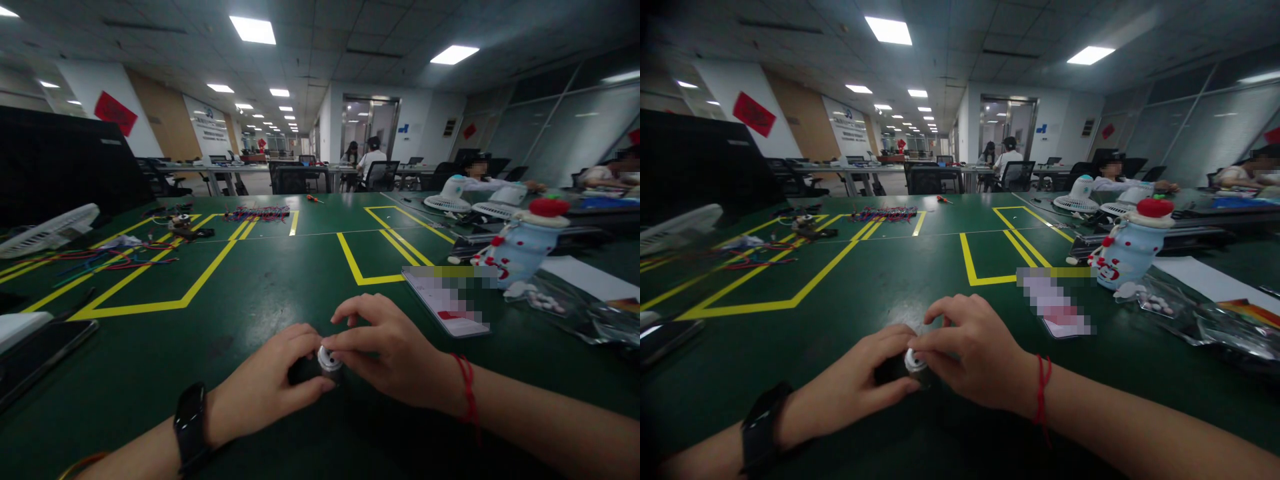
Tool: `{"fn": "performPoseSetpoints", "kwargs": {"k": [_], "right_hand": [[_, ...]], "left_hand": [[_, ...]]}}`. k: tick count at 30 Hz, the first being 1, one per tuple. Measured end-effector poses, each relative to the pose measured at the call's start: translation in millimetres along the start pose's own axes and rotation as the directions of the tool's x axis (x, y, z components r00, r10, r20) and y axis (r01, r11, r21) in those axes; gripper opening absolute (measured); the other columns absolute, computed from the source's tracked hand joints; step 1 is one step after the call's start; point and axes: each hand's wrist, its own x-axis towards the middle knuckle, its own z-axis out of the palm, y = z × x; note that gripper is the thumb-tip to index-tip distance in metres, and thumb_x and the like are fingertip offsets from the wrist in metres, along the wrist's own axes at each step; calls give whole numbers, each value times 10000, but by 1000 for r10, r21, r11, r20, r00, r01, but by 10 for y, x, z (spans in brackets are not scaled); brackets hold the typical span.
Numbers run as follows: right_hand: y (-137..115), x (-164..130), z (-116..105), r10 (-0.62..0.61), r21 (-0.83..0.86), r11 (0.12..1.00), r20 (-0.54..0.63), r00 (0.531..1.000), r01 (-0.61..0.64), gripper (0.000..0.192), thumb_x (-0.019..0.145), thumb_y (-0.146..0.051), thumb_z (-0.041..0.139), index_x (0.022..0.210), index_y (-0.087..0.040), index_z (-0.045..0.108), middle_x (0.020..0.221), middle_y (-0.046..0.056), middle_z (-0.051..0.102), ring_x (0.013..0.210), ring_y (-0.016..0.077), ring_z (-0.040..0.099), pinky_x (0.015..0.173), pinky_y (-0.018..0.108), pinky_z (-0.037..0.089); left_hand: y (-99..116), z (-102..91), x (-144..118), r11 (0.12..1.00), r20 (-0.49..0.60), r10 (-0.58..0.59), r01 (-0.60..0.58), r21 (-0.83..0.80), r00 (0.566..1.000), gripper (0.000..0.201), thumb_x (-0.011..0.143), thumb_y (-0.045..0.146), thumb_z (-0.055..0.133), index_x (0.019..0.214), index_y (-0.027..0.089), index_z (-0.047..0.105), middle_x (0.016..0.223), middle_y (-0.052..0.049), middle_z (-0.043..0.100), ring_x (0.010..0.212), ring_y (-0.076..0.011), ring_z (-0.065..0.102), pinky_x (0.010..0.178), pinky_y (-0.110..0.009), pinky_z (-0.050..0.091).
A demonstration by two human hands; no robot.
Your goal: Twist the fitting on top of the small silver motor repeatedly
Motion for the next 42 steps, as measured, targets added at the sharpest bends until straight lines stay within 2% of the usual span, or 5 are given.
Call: {"fn": "performPoseSetpoints", "kwargs": {"k": [6,13,27,34,42], "right_hand": [[75,-87,-64,206,220,957,-64,977,-187,209,901,-275,542,1046,-222,682,1051,67,598,929,192,553,818,348,428],[375,-171,60,703,531,555,111,702,-640,371,928,-443,474,809,-152,670,640,-19,512,560,109,450,518,247,349],[275,-128,81,488,301,797,188,852,-523,219,894,-303,563,796,-158,695,787,21,636,730,144,569,663,269,425],[-11,-27,87,339,392,863,20,941,-319,140,897,-257,574,971,-198,677,913,31,605,806,143,570,693,268,456],[-45,36,40,375,434,839,-26,927,-328,99,879,-265,613,892,-196,682,882,16,579,792,134,563,687,263,454]], "left_hand": [[20,-22,15,1000,0,-8,8,-9,1000,131,872,259,642,972,202,580,965,-19,592,878,-195,547,774,-301,420],[25,-35,8,1000,6,-22,22,-10,1000,139,864,243,645,973,203,570,960,-23,594,854,-192,542,755,-302,423],[33,-27,10,1000,-8,-12,12,-6,1000,139,863,229,641,977,204,567,949,-17,592,851,-189,538,757,-301,415],[16,-9,24,1000,-17,1,-1,-13,1000,134,868,258,638,976,204,579,956,-20,593,867,-196,544,770,-307,420],[22,-11,15,1000,-14,8,-8,-11,1000,131,872,261,628,980,200,586,975,-31,601,887,-205,552,785,-319,429]]}}
